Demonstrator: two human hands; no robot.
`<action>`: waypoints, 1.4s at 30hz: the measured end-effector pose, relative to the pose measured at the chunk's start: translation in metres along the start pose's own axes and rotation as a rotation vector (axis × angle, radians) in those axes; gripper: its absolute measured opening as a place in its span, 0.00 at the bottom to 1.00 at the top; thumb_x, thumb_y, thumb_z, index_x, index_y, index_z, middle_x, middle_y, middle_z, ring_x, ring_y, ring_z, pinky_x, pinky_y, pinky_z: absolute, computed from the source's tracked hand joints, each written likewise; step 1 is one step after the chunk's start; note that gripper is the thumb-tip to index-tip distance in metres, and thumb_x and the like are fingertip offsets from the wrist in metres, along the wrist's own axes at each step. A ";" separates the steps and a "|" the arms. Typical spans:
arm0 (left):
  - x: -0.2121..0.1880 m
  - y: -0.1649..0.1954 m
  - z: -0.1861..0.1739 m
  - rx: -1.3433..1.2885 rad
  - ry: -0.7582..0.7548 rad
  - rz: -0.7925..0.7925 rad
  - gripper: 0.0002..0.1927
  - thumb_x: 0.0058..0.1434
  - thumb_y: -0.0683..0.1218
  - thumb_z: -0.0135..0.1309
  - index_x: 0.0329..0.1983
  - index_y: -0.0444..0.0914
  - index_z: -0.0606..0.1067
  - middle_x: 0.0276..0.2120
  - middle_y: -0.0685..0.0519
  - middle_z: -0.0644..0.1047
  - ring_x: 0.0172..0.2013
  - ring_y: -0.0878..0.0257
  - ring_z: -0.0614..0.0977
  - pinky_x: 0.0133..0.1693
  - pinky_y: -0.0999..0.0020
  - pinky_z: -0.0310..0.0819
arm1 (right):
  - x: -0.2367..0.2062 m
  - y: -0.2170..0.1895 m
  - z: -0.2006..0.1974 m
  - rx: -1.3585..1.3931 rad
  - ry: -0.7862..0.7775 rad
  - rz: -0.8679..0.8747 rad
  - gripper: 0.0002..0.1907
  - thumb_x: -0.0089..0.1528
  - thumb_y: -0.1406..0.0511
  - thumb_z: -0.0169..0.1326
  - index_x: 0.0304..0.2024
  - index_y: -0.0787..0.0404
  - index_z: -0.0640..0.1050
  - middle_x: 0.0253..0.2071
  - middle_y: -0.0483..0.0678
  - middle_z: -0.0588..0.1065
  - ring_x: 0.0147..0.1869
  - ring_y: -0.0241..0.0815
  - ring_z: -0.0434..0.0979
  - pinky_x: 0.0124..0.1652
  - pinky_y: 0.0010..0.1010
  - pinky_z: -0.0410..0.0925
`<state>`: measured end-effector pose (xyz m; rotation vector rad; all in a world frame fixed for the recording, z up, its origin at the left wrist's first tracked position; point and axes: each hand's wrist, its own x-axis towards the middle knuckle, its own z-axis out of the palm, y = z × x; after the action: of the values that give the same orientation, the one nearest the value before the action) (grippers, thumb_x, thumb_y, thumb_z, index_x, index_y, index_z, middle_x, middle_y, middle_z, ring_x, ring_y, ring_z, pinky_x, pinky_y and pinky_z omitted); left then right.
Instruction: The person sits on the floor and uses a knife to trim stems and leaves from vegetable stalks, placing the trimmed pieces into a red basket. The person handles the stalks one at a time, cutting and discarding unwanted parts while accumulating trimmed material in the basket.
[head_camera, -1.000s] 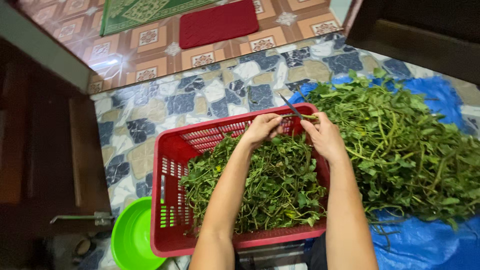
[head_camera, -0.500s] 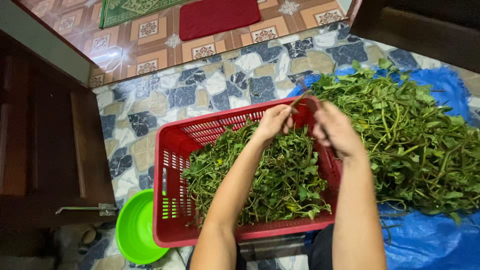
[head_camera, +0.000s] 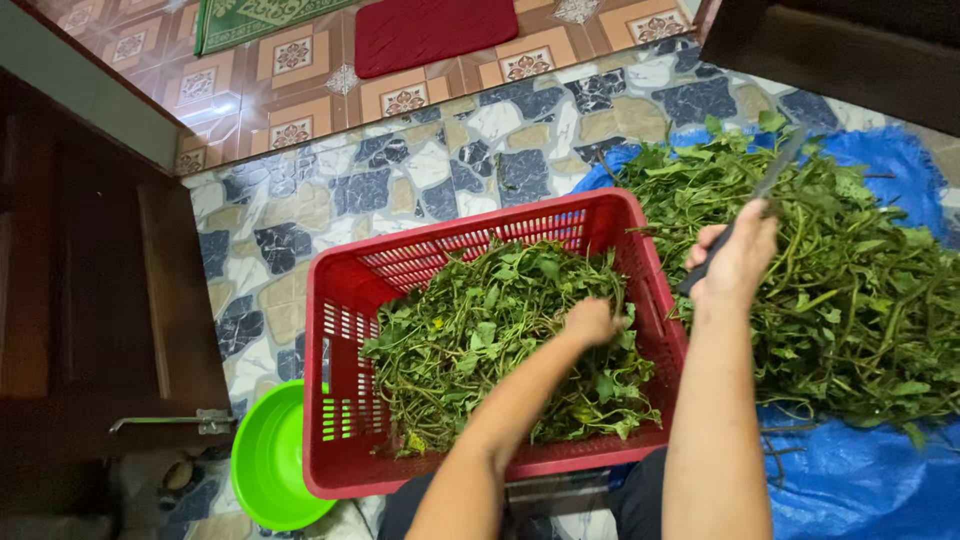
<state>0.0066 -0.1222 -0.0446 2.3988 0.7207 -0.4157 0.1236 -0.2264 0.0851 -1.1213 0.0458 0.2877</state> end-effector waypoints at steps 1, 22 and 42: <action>-0.006 0.000 0.007 0.037 0.079 0.002 0.26 0.62 0.63 0.58 0.49 0.38 0.81 0.50 0.40 0.78 0.52 0.46 0.80 0.53 0.52 0.75 | -0.002 0.004 0.005 -0.015 -0.073 -0.041 0.19 0.74 0.51 0.43 0.59 0.55 0.63 0.21 0.40 0.68 0.17 0.31 0.65 0.17 0.25 0.59; -0.031 -0.082 -0.190 -1.256 0.147 0.439 0.09 0.73 0.45 0.49 0.42 0.35 0.77 0.26 0.57 0.76 0.25 0.68 0.72 0.30 0.75 0.67 | -0.018 0.001 0.029 -0.222 -0.693 0.034 0.20 0.73 0.56 0.46 0.61 0.61 0.72 0.23 0.42 0.67 0.22 0.29 0.62 0.22 0.20 0.57; -0.016 -0.068 -0.150 -1.154 -0.375 0.668 0.16 0.65 0.45 0.58 0.55 0.35 0.75 0.42 0.49 0.83 0.44 0.60 0.84 0.49 0.65 0.79 | -0.019 -0.005 0.023 -0.056 -0.712 0.078 0.26 0.71 0.52 0.50 0.63 0.62 0.73 0.23 0.42 0.68 0.20 0.30 0.64 0.23 0.20 0.59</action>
<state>-0.0280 0.0105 0.0481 1.2701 -0.0800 -0.0870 0.1042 -0.2120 0.1030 -1.0203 -0.5523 0.7469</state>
